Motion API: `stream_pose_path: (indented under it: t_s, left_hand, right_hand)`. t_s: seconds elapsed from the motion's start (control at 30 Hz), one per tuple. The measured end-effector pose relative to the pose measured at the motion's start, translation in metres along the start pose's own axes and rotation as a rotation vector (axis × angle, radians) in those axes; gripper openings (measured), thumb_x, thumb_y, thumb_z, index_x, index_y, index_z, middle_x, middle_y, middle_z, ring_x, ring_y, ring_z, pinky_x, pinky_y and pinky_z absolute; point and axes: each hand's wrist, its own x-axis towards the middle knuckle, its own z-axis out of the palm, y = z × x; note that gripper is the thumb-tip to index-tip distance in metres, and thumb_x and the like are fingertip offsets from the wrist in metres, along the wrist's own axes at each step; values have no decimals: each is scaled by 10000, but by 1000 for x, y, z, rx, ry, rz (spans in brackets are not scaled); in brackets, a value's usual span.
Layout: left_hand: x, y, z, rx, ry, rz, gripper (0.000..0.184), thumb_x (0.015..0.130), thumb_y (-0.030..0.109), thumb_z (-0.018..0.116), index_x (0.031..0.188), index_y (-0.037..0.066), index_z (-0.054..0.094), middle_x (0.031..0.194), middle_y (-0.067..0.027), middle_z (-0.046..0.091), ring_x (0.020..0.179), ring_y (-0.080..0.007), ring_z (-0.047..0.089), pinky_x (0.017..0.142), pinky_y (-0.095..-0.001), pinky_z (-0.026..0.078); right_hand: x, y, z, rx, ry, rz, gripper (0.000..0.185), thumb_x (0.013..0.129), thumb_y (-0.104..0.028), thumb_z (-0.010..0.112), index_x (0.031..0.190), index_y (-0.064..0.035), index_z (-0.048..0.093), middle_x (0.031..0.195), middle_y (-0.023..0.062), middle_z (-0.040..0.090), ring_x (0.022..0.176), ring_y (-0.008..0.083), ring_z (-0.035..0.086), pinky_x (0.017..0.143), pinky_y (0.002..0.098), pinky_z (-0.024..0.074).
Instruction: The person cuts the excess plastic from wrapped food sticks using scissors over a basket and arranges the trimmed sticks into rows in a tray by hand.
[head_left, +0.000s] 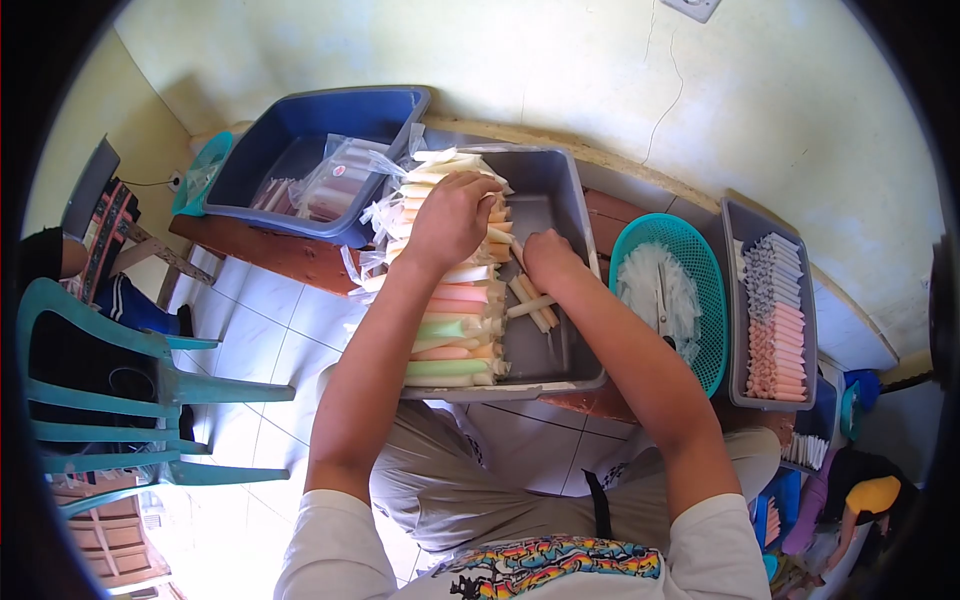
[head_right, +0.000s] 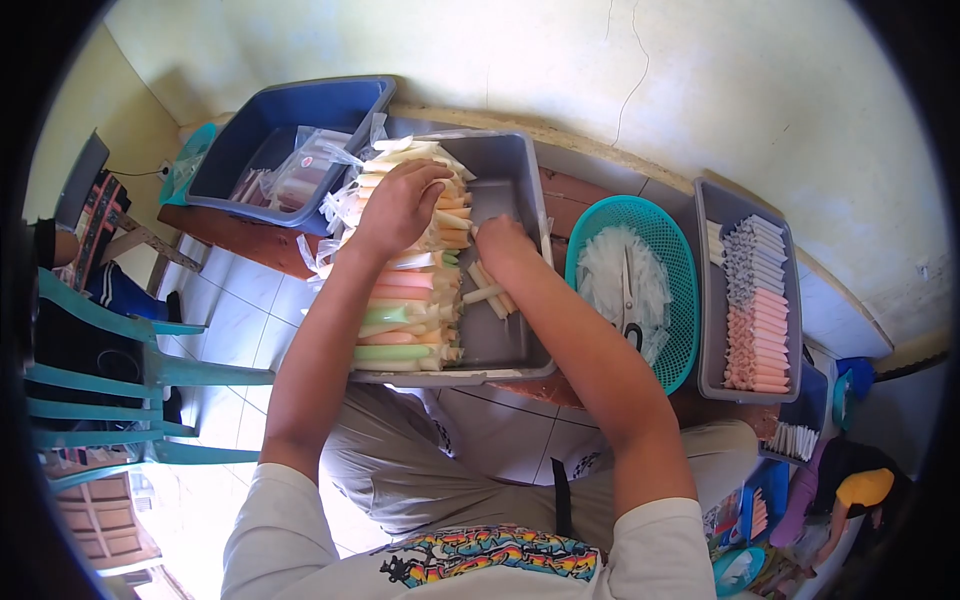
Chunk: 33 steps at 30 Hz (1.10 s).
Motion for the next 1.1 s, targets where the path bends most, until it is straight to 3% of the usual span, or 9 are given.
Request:
stream_pose_path:
  t_s: [0.17, 0.23, 0.37, 0.53, 0.73, 1.1]
  left_hand:
    - [0, 2, -1, -8, -11, -20, 198, 994, 74, 651, 1154, -7, 733, 1180, -197, 733, 1147, -411, 665, 1020, -465, 526]
    - [0, 1, -1, -6, -10, -27, 199, 995, 77, 651, 1156, -8, 733, 1185, -197, 733, 1148, -411, 665, 1022, -464, 526]
    - [0, 2, -1, -10, 12, -4, 198, 994, 88, 659, 1151, -6, 736, 1182, -197, 737, 1141, -412, 670, 1014, -468, 531]
    - [-5, 15, -10, 31, 47, 4, 189, 994, 104, 675, 1136, -4, 739, 1138, -195, 751, 1108, -410, 686, 982, -472, 547]
    - [-19, 35, -22, 54, 77, 28, 197, 998, 142, 700, 1131, 3, 743, 1098, -185, 763, 1033, -418, 700, 906, -484, 564]
    - [-22, 40, -24, 20, 44, -65, 239, 1034, 231, 690, 1095, 13, 767, 1039, -180, 774, 989, -392, 720, 877, -461, 565]
  right_hand:
    - [-4, 0, 3, 45, 27, 40, 262, 993, -89, 621, 1169, 29, 775, 1229, 285, 738, 1151, 452, 727, 961, 522, 615]
    - [-8, 3, 3, 7, 45, -83, 243, 976, -81, 631, 1131, 45, 770, 1218, 293, 736, 1154, 456, 723, 962, 524, 611]
    - [-10, 10, 8, 56, 153, -128, 224, 949, -67, 656, 1121, 54, 733, 1174, 284, 735, 1125, 457, 727, 954, 519, 610]
    - [-21, 20, 16, -18, 282, -344, 287, 906, -72, 678, 1170, 38, 656, 1108, 255, 708, 1058, 445, 725, 914, 508, 608]
    - [-44, 21, 5, -21, 207, -511, 288, 866, -80, 694, 1137, 16, 688, 1099, 217, 720, 1040, 411, 733, 911, 497, 606]
    - [-66, 14, 14, -131, 67, -478, 259, 815, -103, 737, 1063, -33, 759, 1123, 169, 735, 1085, 375, 747, 940, 480, 618]
